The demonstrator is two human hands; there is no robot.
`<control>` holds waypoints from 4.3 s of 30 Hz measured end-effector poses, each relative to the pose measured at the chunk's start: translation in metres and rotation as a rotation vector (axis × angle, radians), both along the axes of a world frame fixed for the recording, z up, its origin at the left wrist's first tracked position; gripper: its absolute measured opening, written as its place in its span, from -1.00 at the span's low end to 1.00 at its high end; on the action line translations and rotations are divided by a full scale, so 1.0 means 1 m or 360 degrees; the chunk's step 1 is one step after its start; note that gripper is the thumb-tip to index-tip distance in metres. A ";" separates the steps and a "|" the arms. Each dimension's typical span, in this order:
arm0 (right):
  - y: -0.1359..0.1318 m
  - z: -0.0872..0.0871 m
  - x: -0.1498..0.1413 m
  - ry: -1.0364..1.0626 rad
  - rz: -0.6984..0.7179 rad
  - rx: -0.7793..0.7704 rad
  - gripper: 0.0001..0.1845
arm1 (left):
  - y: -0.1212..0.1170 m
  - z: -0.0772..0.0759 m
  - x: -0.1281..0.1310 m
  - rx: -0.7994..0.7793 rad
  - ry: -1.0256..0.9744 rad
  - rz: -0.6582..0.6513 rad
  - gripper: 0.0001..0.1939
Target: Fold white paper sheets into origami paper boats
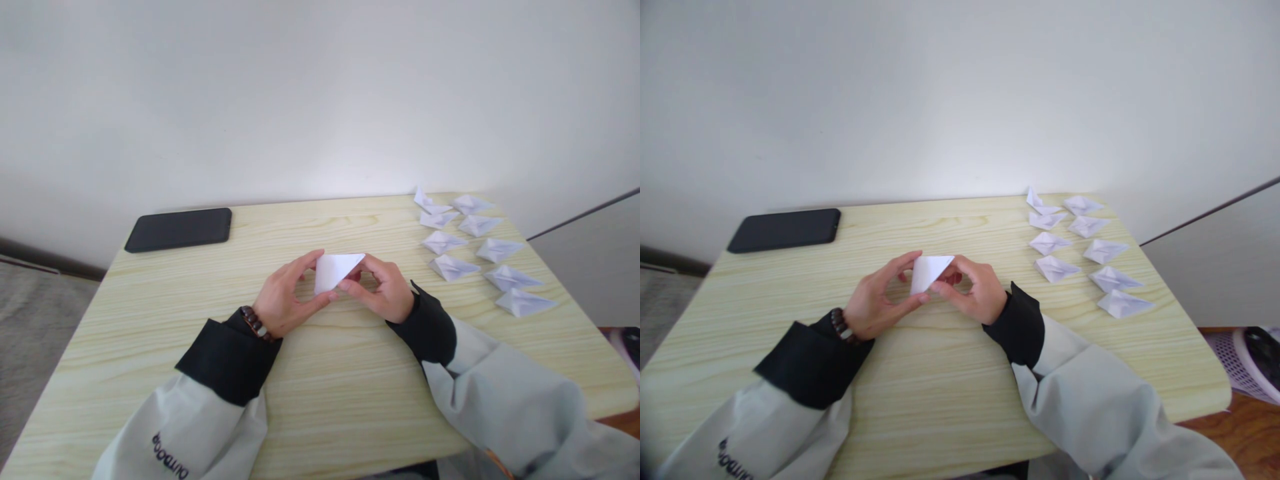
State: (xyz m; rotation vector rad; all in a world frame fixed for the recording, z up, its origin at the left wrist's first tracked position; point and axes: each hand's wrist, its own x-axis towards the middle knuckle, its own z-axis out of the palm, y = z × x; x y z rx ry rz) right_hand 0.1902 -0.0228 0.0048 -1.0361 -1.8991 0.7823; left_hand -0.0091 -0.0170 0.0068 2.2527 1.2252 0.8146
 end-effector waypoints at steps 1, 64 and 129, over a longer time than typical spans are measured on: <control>0.000 0.000 0.000 0.0001 0.0006 0.0002 -0.89 | 0.000 0.000 0.000 0.0001 0.0002 0.0001 -0.37; -0.004 -0.011 -0.014 -0.0102 -0.0383 0.0190 -0.76 | -0.003 -0.008 0.008 0.0465 0.0181 0.0039 -0.42; 0.000 -0.001 -0.007 -0.0211 -0.0121 0.0140 -0.86 | 0.007 -0.001 0.002 -0.1153 -0.1147 0.0234 -0.61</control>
